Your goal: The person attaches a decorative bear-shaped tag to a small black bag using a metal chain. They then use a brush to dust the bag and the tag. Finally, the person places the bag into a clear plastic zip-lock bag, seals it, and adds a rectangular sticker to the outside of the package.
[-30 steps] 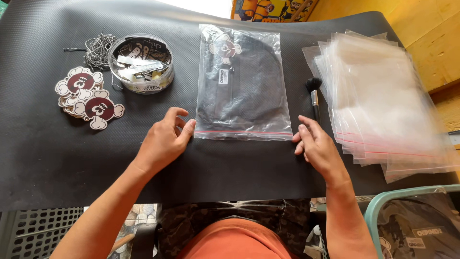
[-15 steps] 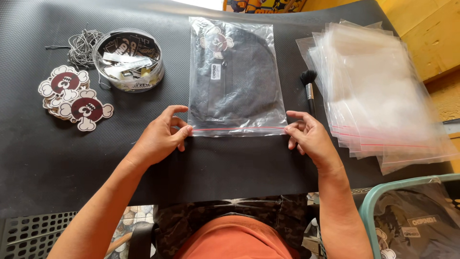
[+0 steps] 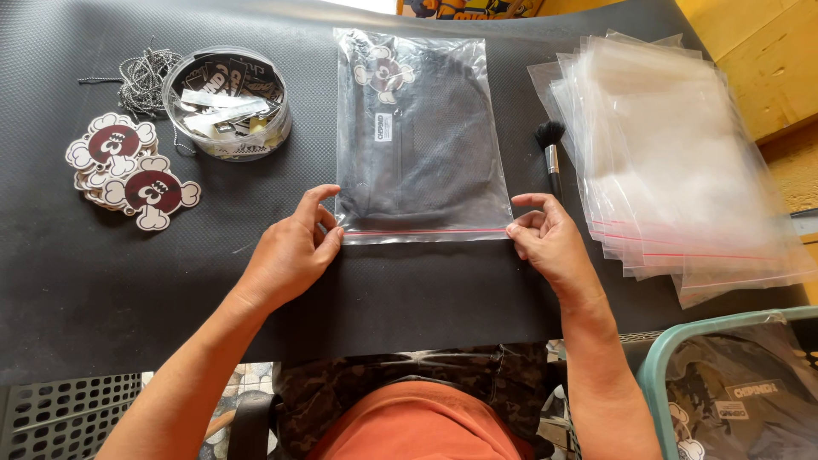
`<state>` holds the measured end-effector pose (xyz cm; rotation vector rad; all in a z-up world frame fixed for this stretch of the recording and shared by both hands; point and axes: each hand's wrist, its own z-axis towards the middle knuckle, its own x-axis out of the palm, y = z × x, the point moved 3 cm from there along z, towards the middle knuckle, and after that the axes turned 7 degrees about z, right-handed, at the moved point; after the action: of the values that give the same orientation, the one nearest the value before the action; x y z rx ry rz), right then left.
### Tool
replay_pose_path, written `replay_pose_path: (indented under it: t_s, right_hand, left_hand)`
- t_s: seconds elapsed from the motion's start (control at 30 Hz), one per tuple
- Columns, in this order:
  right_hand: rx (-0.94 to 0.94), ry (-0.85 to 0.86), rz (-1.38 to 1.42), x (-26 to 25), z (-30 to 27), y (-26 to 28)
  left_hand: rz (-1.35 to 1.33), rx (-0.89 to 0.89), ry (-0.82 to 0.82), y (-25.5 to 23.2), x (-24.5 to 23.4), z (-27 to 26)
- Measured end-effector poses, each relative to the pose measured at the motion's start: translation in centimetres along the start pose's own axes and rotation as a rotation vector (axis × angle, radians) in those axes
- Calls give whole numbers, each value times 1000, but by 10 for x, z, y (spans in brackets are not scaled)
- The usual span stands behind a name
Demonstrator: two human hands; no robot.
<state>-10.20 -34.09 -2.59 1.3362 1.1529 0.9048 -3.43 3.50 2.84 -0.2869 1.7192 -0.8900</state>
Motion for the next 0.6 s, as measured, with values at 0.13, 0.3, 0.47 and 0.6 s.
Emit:
replay_pose_path:
  t_s: [0.13,0.3,0.47,0.6]
  right_hand:
    - [-32,-54,-79,1,-3,-1]
    - [0,-73,-224,6,-14,17]
    - [63,-88,-379,6,-12,17]
    - [60,-91,-411,4,-10,13]
  left_hand:
    - [117,49,-77,-7,6,-4]
    - [337,112,-142,-5,14,-8]
    - [688,373,-580,-23,9,-16]
    - [623,723,-596,-76,44,-8]
